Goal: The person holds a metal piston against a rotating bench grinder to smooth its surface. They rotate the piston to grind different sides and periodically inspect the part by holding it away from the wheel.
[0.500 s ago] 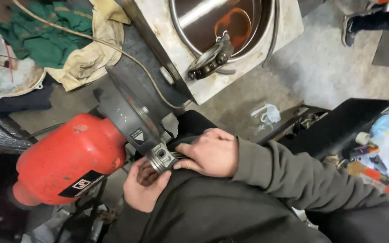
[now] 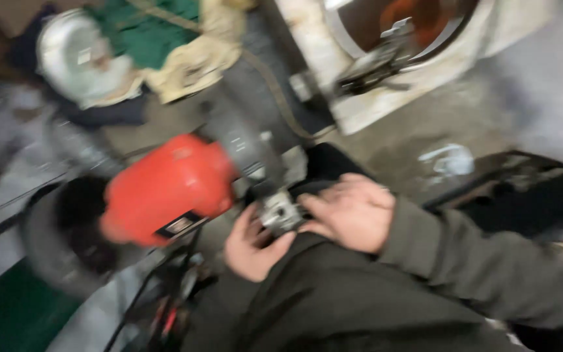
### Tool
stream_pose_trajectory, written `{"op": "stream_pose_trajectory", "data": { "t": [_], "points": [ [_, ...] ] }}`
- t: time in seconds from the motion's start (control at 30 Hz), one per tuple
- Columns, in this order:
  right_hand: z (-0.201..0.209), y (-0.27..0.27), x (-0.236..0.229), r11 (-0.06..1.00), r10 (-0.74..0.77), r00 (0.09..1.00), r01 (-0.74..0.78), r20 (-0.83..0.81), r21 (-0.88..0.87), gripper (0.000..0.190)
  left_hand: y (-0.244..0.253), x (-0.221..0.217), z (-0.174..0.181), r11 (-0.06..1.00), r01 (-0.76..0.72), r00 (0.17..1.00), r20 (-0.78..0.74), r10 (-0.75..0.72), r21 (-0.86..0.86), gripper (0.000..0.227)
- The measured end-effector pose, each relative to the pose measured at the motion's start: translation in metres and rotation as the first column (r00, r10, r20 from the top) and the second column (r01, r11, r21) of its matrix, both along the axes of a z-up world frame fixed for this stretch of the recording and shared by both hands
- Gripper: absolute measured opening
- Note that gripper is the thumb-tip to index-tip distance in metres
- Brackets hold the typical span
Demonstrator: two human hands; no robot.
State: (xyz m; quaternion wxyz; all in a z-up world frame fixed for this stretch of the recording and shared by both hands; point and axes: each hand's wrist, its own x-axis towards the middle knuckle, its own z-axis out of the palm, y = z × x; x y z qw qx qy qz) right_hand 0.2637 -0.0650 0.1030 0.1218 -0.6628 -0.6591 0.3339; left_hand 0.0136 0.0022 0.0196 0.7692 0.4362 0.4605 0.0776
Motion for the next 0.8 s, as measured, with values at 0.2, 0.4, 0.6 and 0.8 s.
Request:
{"op": "stream_pose_trajectory", "data": {
  "t": [0.2,0.4,0.6,0.8],
  "points": [
    [0.013,0.0,0.0,0.992,-0.073,0.995,0.064,0.075,0.107,0.045,0.006,0.011,0.016,0.998,-0.001,0.997,0.072,0.005,-0.06,0.09],
    [0.009,0.004,-0.002,0.998,-0.025,0.999,0.023,0.039,0.063,0.046,0.008,0.006,0.022,0.988,-0.054,0.987,0.141,0.074,-0.143,0.089],
    [0.007,0.005,0.008,0.991,-0.006,0.999,-0.001,0.053,0.131,0.045,0.004,0.012,0.02,0.993,-0.048,0.991,0.118,0.061,-0.108,0.095],
    [-0.005,0.003,0.008,0.981,0.069,0.996,-0.079,0.062,0.179,0.051,0.008,0.012,0.027,0.996,-0.036,0.992,0.119,0.046,-0.081,0.093]
  ]
}}
